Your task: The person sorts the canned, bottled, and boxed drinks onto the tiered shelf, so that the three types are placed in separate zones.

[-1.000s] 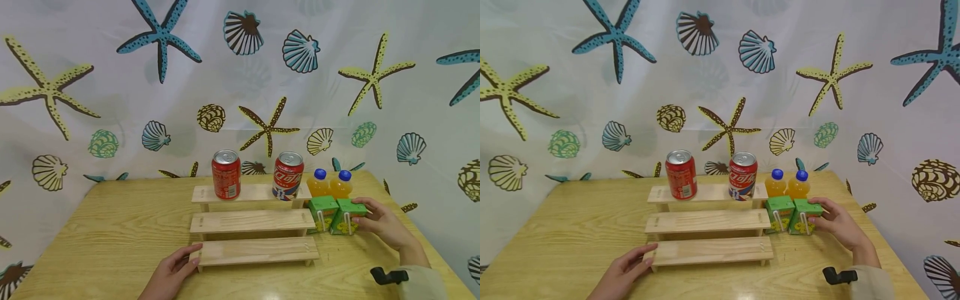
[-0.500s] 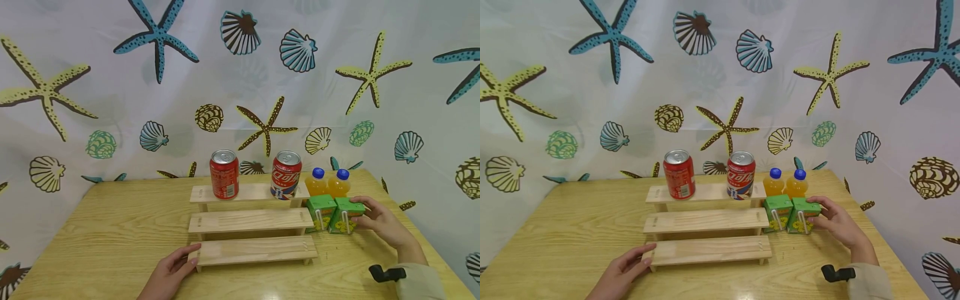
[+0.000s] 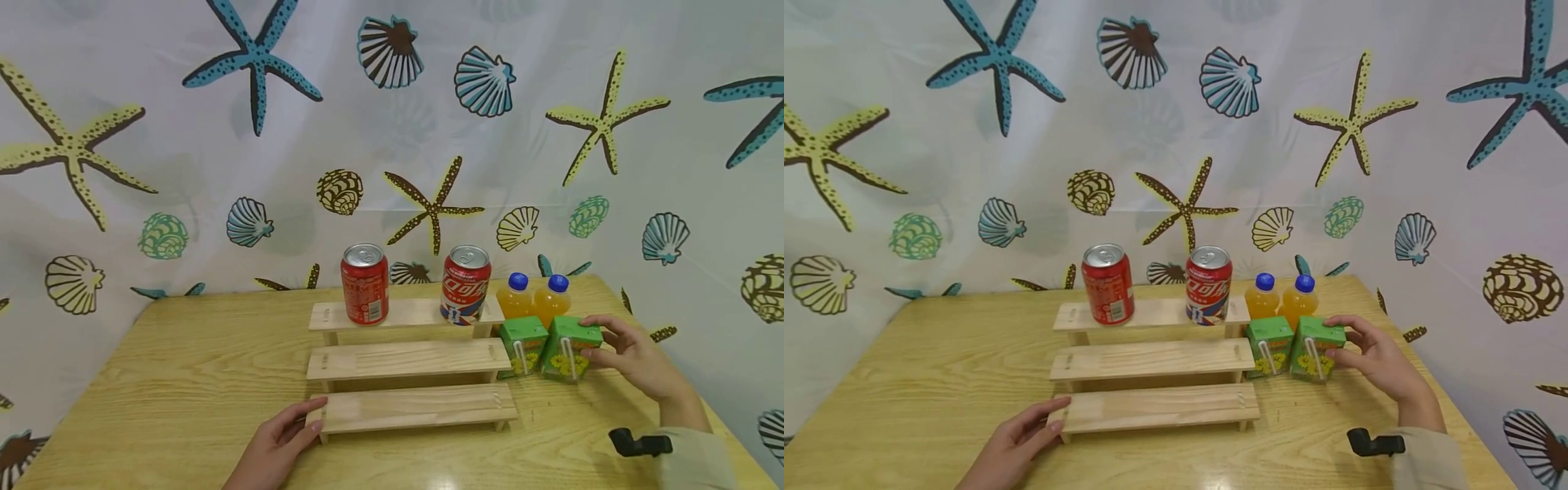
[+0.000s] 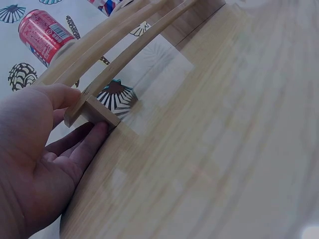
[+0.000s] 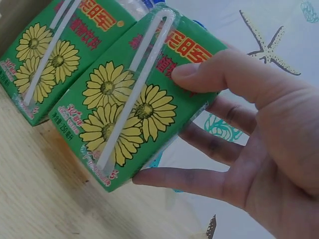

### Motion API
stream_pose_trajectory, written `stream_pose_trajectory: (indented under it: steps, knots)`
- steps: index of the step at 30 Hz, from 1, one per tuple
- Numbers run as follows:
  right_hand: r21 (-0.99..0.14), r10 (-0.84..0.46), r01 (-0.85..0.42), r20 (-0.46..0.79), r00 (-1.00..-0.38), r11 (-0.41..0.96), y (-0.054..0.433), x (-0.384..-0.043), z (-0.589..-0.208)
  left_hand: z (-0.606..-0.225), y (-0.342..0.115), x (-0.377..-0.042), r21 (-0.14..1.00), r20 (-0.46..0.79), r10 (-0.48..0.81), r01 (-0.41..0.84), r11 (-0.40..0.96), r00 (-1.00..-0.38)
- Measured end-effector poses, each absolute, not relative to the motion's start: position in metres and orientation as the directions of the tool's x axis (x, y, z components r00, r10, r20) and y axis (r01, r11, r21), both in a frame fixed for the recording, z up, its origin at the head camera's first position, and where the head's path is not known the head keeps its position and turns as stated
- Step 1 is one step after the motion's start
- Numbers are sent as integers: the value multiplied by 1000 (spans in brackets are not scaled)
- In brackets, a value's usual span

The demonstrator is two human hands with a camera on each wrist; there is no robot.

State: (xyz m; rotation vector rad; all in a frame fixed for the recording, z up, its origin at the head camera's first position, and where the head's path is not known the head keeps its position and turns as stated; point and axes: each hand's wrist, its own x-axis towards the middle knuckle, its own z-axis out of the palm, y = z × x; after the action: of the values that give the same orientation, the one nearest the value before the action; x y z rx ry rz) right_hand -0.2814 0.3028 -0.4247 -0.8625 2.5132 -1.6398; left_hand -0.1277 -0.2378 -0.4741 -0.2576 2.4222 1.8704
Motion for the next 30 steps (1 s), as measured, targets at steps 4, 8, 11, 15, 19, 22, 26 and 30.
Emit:
stream_pose_trajectory:
  steps: [4,8,11,15,19,22,26,30]
  knots:
    - [-821,-414,-469,322,-851,324,302,-278,-417,-474,-238,-128,952,-166,-95,-185,245,-982]
    - [-819,-392,-467,329,-859,334,303,-275,-412,-474,-238,-128,952,-166,-97,-185,242,-981]
    - [-831,-396,-462,329,-857,308,304,-272,-407,-474,-238,-128,953,-166,-100,-185,241,-981]
    - [-849,-403,-459,336,-851,261,305,-269,-401,-474,-237,-128,953,-168,-100,-188,237,-981]
    - [-852,-396,-458,341,-853,252,303,-266,-394,-472,-237,-127,948,-166,-98,-186,259,-981]
    - [-851,-388,-465,354,-851,242,302,-264,-390,-471,-237,-127,944,-163,-95,-183,275,-982]
    - [-856,-401,-485,386,-831,181,300,-262,-387,-470,-236,-126,944,-163,-94,-183,274,-982]
    - [-853,-417,-503,411,-811,138,299,-261,-383,-470,-236,-127,946,-165,-101,-187,265,-981]
